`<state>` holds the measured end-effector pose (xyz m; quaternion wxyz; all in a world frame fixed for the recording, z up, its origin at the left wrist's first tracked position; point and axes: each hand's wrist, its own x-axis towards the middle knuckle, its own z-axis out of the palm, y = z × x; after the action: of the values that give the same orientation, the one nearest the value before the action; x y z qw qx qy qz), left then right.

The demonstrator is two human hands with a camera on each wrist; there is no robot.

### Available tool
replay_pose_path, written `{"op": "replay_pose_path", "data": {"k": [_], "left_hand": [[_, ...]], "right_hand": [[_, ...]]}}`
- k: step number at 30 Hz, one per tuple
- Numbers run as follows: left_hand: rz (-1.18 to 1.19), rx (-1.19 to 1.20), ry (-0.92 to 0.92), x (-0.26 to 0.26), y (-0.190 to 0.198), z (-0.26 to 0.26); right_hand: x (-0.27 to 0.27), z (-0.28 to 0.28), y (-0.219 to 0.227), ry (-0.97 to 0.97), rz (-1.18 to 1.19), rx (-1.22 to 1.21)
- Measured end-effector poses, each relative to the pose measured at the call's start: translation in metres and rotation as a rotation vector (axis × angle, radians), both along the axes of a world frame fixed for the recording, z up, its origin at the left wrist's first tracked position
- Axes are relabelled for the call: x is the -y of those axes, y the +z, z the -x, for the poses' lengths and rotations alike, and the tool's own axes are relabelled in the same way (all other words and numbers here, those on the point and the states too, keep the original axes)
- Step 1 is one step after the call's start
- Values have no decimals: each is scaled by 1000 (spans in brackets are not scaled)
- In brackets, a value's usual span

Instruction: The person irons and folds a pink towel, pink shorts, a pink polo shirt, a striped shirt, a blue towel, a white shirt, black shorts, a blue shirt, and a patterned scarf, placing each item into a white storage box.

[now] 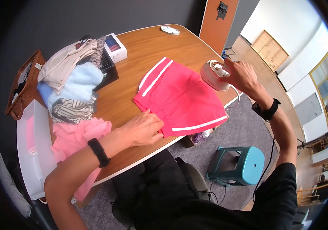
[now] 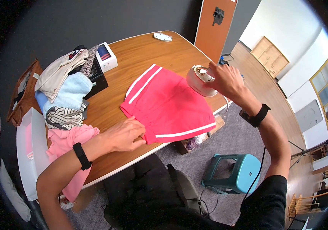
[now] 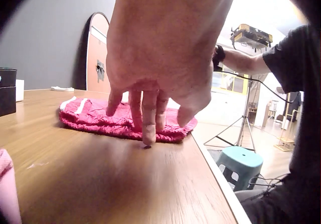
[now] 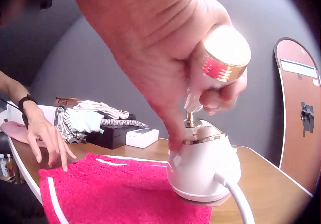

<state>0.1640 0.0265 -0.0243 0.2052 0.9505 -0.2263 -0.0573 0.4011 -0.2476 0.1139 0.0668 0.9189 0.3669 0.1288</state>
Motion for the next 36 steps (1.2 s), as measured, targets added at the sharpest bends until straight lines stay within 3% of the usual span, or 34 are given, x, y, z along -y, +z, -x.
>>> {"op": "replay_pose_path", "data": {"k": [4,7,8,14,17,21,30,36], "left_hand": [[8,62,102,25,-7,4],[-160,354,224,49,-38,7],[-255,191,231,50,-37,8],[-314,88,145,43,-38,3],[-303,103,114,39,-39,7],[-308,145,105,37,-45,13],[-343,124,80,37,-44,11],[-361,109,74,38,-41,10]], "right_hand": [[-16,-6,4,93,-46,69],[-40,17,9,157,-71,20],[-48,24,9,189,-32,14],[-97,62,-19,343,109,-122],[-104,51,-46,446,108,-168],[-100,39,-52,242,167,-231],[-74,-11,-48,45,88,-250],[-77,-44,-47,16,198,-110]]}}
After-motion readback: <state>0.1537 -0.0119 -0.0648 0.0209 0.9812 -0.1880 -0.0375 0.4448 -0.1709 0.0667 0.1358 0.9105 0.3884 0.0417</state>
